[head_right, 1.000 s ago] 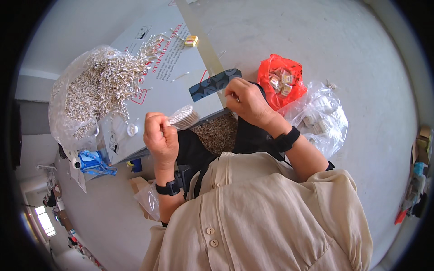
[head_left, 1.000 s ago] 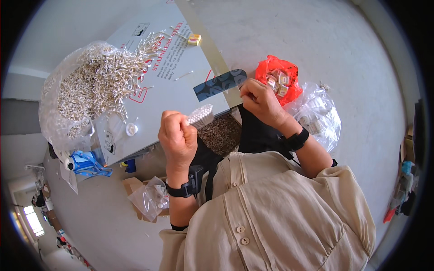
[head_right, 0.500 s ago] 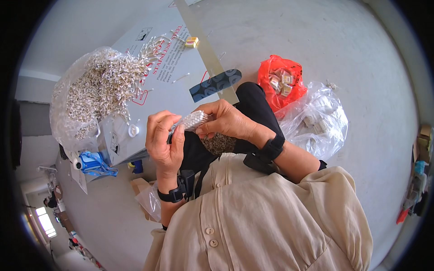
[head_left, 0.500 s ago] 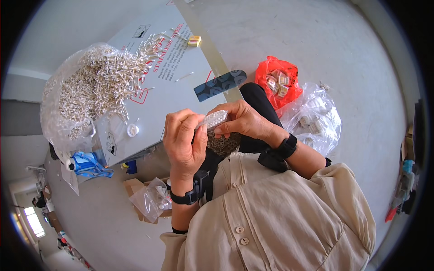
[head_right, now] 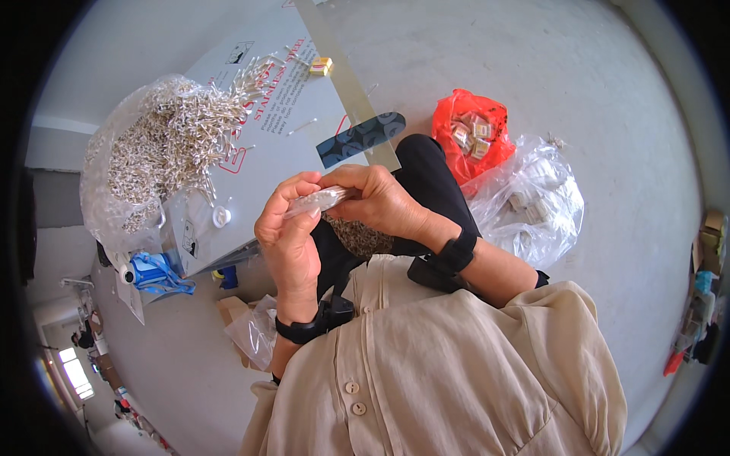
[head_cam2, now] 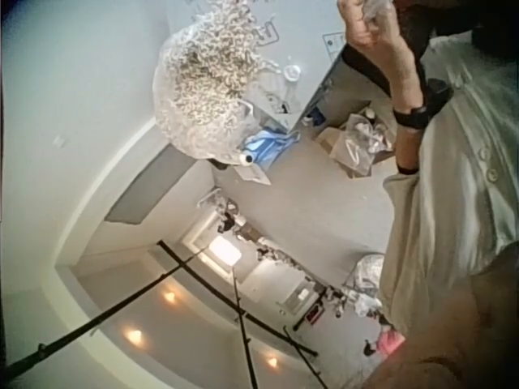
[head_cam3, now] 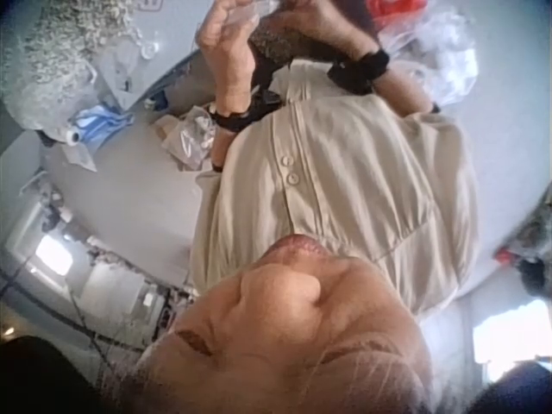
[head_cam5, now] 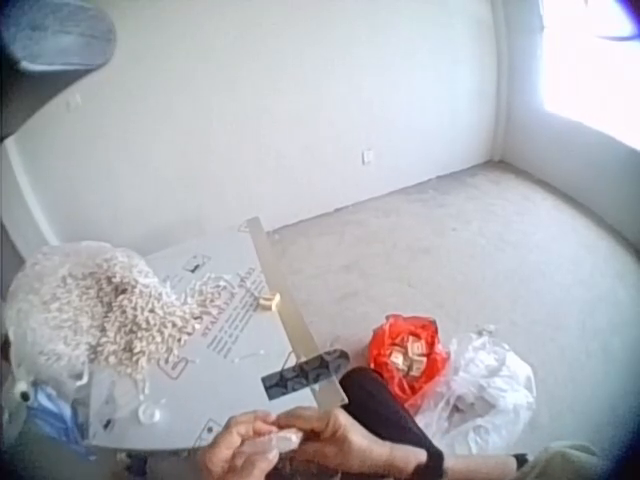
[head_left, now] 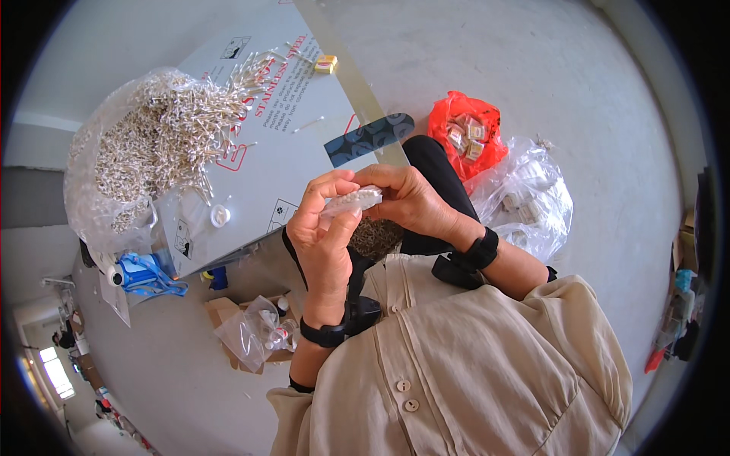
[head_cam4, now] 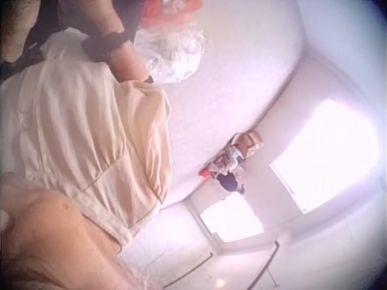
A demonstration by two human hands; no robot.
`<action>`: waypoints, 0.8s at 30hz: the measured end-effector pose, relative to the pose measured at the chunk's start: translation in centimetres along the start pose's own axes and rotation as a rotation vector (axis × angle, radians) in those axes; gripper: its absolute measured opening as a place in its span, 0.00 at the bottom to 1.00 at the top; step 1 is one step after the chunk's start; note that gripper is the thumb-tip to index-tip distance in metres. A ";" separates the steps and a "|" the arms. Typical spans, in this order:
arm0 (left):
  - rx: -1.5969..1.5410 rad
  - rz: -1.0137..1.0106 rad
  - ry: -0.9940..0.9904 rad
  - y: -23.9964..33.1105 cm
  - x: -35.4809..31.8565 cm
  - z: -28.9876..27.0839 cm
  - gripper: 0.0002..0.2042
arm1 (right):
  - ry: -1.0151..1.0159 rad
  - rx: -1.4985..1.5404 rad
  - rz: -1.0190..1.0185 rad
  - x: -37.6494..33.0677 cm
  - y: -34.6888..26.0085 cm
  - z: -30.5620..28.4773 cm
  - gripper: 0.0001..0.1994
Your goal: Packing cotton swabs into small plastic containers on a workbench.
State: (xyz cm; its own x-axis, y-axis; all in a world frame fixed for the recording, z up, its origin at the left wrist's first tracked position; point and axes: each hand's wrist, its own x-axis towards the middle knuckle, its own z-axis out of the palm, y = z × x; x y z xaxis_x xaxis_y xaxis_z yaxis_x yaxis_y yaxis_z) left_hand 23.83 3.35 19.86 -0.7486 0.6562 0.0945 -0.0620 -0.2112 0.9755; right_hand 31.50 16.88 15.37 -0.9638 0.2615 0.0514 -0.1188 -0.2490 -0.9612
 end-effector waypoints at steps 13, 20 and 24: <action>-0.041 0.106 -0.010 -0.3 -0.1 0.7 0.08 | 0.100 -0.372 -0.304 0.2 -0.6 0.2 0.16; -0.014 0.192 -0.051 -0.9 0.1 0.1 0.09 | 0.109 -0.452 -0.383 0.3 -0.7 0.6 0.16; -0.050 0.146 -0.026 -0.5 0.2 0.6 0.09 | 0.135 -0.524 -0.380 0.2 -1.1 0.6 0.18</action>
State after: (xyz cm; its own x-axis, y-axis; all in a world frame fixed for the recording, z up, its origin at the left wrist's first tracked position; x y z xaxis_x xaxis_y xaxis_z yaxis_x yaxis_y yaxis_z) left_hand 24.10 3.98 19.47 -0.7350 0.6339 0.2407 0.0131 -0.3417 0.9397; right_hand 31.31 16.66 16.59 -0.8354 0.3646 0.4114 -0.2801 0.3615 -0.8893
